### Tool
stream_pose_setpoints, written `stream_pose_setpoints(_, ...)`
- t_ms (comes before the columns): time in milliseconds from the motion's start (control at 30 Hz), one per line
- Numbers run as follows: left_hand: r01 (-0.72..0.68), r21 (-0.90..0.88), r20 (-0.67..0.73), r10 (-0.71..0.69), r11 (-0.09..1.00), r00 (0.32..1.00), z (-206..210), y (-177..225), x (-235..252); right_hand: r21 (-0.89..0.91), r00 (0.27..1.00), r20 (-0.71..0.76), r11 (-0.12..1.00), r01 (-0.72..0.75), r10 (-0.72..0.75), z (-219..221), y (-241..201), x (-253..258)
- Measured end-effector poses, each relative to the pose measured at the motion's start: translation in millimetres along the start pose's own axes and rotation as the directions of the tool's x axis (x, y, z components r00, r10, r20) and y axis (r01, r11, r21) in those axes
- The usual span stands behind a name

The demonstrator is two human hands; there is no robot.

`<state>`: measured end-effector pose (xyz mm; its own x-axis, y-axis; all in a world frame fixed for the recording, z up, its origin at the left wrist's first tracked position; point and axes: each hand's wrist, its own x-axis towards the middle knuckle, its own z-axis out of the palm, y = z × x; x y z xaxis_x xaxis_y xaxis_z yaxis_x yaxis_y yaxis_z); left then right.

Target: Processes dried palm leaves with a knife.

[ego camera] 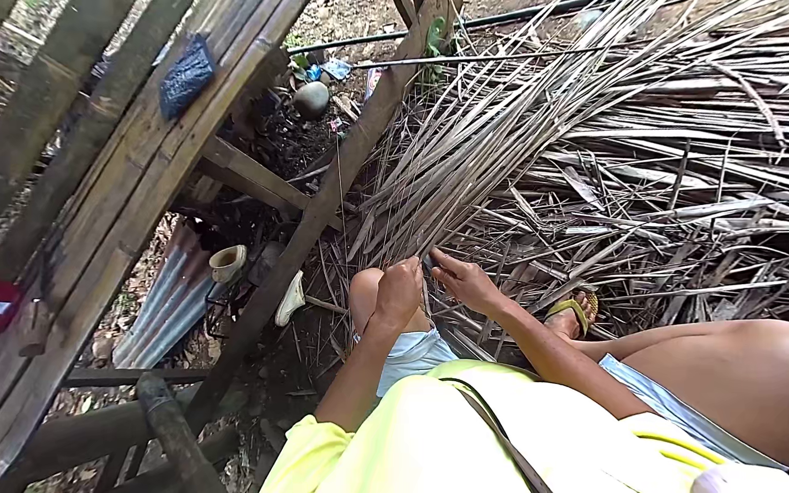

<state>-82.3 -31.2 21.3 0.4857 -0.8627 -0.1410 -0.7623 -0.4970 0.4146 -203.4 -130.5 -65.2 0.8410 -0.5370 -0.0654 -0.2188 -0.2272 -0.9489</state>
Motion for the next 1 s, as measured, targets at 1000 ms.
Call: stream_pose_setpoints(1000,0.309,-0.557,0.379,-0.095,0.771,0.921,-8,-14,2,0.440,0.987,0.004,0.886,-0.144,0.159,-31,18,-3)
